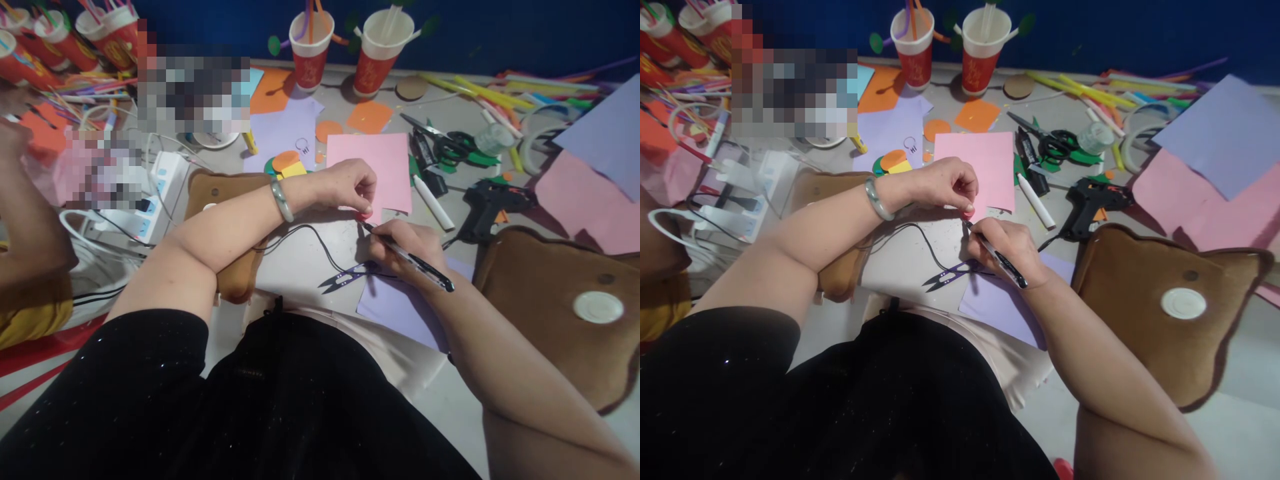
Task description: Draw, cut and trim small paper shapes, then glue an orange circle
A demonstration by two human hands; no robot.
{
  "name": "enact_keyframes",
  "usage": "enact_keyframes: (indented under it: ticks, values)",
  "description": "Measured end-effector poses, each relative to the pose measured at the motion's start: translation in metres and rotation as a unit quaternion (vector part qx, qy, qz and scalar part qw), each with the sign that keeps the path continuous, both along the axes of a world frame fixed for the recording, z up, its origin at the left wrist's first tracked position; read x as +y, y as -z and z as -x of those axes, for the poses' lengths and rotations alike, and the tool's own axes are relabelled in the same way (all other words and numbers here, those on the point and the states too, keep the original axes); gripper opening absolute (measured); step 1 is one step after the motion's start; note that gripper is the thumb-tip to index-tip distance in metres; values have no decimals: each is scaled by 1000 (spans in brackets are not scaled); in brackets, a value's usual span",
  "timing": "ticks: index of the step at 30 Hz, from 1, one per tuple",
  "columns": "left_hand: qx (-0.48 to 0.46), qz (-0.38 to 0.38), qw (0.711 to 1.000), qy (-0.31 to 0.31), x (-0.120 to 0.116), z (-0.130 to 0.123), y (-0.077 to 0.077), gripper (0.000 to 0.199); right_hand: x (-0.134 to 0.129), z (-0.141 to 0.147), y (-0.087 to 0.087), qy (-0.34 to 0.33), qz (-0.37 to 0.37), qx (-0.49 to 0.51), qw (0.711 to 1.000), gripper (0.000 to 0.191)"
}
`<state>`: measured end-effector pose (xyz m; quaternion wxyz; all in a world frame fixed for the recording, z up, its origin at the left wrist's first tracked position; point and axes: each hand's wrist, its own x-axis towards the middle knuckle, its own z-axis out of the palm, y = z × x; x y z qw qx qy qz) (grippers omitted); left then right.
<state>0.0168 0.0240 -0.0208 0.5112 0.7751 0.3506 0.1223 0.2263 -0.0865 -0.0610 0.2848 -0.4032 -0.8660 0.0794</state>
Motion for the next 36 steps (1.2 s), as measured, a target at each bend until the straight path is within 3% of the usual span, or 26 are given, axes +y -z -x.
enact_keyframes:
  ticks: [13,21,29,36]
  values:
    - [0,-5,1000,6,0,1,2,11,-2,-2,0,82,33,2,996,15]
    - [-21,20,1000,12,-2,2,0,7,2,-6,4,110,-4,41,993,11]
    - [0,11,1000,-11,-4,0,-3,13,5,-10,3,160,97,156,970,8]
    - [24,-24,999,-31,-3,0,-5,14,5,-8,7,136,139,185,963,8]
